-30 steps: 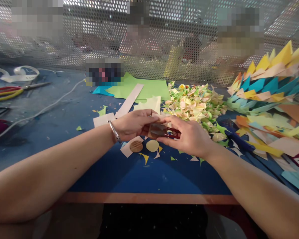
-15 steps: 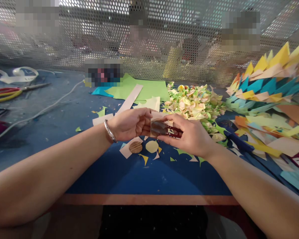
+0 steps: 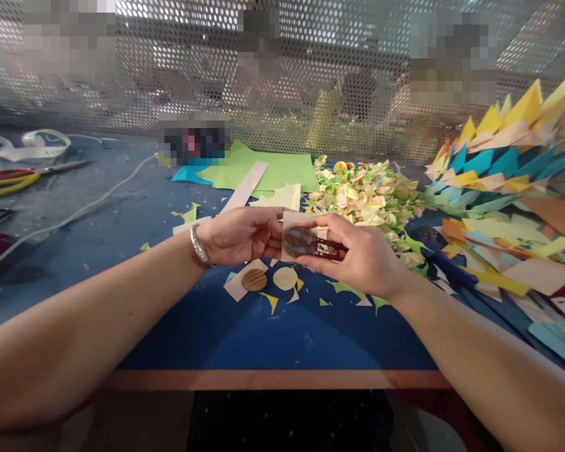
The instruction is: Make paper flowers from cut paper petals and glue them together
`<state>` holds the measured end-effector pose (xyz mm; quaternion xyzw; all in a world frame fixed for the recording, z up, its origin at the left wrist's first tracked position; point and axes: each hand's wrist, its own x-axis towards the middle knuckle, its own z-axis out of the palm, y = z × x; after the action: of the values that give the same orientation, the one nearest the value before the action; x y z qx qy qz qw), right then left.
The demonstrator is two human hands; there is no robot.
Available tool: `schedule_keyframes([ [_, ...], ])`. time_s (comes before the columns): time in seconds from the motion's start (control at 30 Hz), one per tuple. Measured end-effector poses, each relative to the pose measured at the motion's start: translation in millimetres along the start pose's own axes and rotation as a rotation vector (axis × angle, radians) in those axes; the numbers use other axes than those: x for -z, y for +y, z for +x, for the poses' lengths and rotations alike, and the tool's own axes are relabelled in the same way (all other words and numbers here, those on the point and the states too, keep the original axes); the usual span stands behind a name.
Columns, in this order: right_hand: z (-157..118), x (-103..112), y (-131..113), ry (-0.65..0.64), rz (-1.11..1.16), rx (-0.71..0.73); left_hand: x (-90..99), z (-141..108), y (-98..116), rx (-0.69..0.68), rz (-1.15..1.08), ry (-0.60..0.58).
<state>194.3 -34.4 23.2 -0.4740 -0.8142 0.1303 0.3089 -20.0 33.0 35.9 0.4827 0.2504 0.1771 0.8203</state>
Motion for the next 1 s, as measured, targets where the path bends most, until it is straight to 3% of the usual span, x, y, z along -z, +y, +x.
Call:
schedule_keyframes([
  [0.2,0,0,2,-0.029,0.027,-0.017,4.6,-1,-3,-0.060,0.004,-0.037],
  [0.4,-1,-2,7,-0.040,0.132,-0.041,-2.0,0,-5,-0.085,0.058,0.044],
  [0.7,4,3,9,0.147,0.243,-0.153,-4.1,1,-5,-0.144,0.107,0.172],
  [1.0,7,2,13,0.082,0.288,-0.210,-9.6,2,-6,-0.161,0.144,0.153],
])
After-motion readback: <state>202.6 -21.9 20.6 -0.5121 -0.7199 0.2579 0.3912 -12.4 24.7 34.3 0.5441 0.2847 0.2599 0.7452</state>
